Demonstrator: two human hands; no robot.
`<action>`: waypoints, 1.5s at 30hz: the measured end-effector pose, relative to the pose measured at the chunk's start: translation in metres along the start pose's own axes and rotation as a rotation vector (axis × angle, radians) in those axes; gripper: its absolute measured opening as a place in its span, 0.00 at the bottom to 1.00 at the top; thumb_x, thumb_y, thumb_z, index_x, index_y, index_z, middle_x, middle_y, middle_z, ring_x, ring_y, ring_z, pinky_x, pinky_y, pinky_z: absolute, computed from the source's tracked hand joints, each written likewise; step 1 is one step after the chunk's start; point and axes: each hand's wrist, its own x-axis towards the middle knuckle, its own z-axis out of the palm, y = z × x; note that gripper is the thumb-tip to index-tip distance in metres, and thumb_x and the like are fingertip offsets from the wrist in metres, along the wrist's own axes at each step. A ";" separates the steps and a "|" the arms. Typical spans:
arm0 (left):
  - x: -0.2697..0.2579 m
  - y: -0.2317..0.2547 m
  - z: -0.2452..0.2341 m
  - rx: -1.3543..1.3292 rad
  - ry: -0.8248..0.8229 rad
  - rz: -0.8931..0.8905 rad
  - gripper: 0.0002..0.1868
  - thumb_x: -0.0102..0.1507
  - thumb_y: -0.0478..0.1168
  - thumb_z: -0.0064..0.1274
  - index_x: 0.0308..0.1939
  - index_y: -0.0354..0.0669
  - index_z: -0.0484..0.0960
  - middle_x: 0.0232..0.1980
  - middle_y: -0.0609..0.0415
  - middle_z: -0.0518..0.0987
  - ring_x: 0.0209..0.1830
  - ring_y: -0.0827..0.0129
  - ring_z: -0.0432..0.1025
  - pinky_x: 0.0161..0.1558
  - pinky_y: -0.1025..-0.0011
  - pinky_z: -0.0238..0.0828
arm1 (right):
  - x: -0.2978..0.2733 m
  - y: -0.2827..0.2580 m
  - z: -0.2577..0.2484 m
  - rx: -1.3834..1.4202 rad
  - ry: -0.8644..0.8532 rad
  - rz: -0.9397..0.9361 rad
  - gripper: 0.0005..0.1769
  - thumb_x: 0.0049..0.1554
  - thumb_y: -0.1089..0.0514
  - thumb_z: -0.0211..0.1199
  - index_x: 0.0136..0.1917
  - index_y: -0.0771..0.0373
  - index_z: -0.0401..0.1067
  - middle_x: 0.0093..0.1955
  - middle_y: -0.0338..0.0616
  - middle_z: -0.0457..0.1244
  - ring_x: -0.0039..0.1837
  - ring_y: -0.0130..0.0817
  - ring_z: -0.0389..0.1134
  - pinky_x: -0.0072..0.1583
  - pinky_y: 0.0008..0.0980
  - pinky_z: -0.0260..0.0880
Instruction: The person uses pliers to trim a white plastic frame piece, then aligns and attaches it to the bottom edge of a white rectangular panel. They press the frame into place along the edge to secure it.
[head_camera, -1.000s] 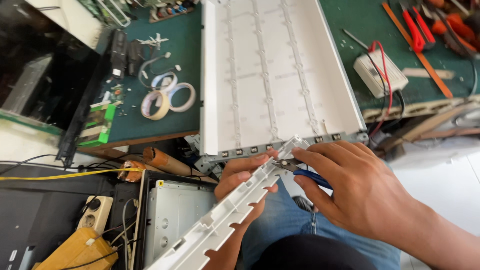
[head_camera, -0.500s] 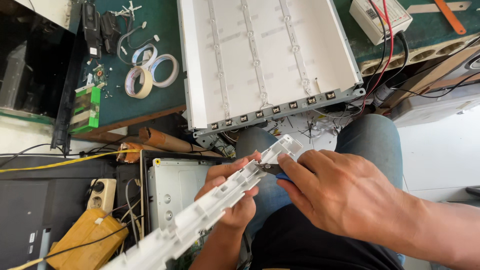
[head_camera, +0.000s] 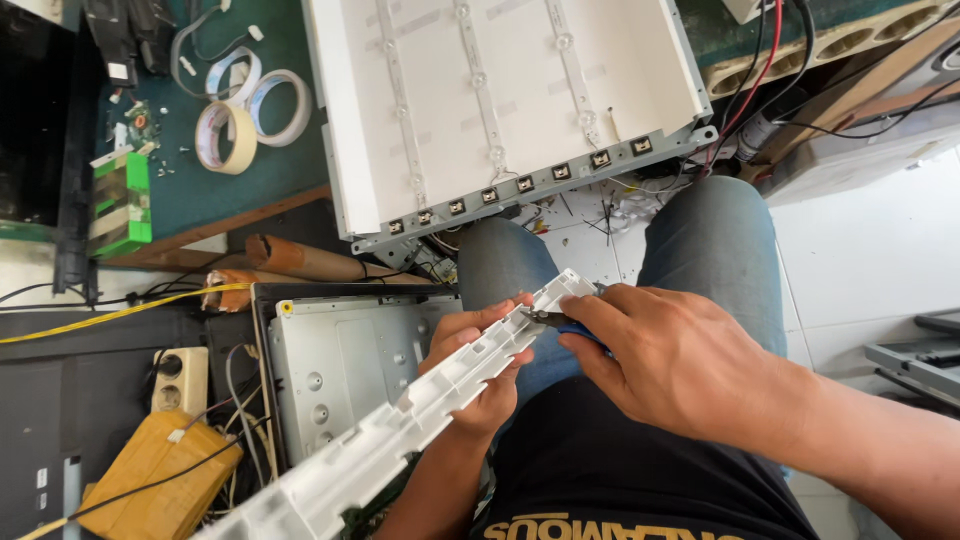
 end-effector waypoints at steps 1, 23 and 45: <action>-0.003 -0.002 0.000 -0.006 0.000 -0.007 0.28 0.70 0.30 0.60 0.69 0.47 0.65 0.59 0.39 0.75 0.61 0.54 0.78 0.61 0.42 0.89 | 0.000 0.005 -0.002 0.000 -0.005 0.007 0.20 0.67 0.45 0.58 0.64 0.60 0.73 0.38 0.46 0.66 0.36 0.52 0.70 0.41 0.48 0.72; -0.063 -0.034 -0.012 -0.606 0.337 -0.678 0.29 0.76 0.41 0.57 0.78 0.53 0.63 0.62 0.36 0.82 0.62 0.37 0.79 0.66 0.27 0.78 | -0.054 0.090 -0.007 0.116 -0.233 0.421 0.28 0.60 0.44 0.63 0.69 0.60 0.76 0.64 0.45 0.72 0.49 0.44 0.72 0.52 0.44 0.72; 0.084 -0.013 -0.007 -0.536 0.198 -0.749 0.22 0.77 0.51 0.45 0.70 0.42 0.71 0.36 0.45 0.79 0.24 0.58 0.73 0.27 0.63 0.77 | 0.070 0.007 -0.052 -0.159 0.156 -0.359 0.19 0.62 0.49 0.72 0.61 0.62 0.79 0.56 0.47 0.72 0.56 0.47 0.73 0.61 0.47 0.70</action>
